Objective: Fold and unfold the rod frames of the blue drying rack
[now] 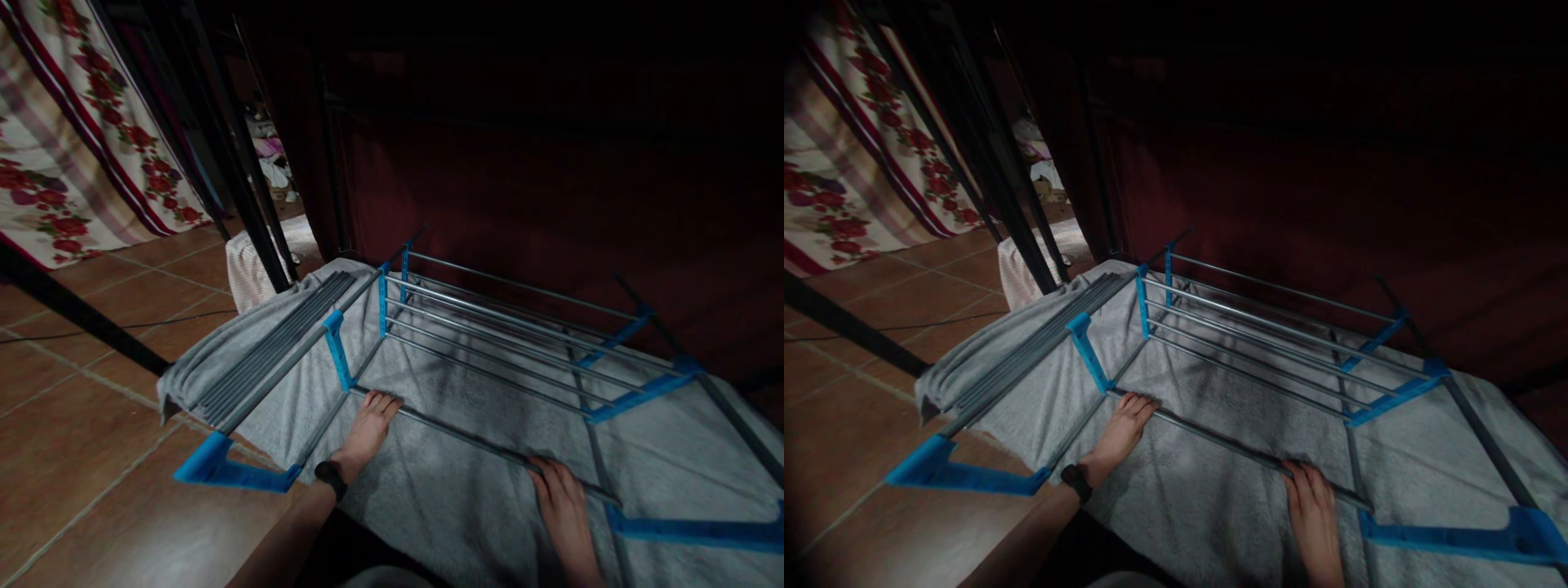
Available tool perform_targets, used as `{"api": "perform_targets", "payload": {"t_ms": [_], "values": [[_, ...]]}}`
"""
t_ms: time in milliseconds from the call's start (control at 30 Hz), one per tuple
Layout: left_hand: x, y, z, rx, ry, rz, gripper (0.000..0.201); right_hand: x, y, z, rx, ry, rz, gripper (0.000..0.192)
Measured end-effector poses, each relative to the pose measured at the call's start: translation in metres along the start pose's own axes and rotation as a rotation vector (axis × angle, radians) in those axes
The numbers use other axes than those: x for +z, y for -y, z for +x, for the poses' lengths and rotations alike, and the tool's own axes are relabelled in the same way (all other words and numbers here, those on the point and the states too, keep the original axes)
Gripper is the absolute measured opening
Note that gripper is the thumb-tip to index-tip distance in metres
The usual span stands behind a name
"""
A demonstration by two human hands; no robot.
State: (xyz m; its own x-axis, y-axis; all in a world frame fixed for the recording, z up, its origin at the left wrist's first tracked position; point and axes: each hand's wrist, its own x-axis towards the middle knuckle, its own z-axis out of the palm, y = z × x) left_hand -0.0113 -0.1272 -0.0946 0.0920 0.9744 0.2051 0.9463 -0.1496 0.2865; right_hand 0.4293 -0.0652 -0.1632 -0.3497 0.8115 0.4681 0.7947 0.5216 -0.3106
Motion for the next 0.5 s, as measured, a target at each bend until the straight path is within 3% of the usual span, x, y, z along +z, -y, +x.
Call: {"api": "perform_targets", "payload": {"t_ms": [500], "values": [[0.0004, 0.0038, 0.0009, 0.026, -0.064, -0.007, 0.053, -0.0043, 0.0061, 0.0023, -0.075, -0.040, -0.016, 0.037]]}}
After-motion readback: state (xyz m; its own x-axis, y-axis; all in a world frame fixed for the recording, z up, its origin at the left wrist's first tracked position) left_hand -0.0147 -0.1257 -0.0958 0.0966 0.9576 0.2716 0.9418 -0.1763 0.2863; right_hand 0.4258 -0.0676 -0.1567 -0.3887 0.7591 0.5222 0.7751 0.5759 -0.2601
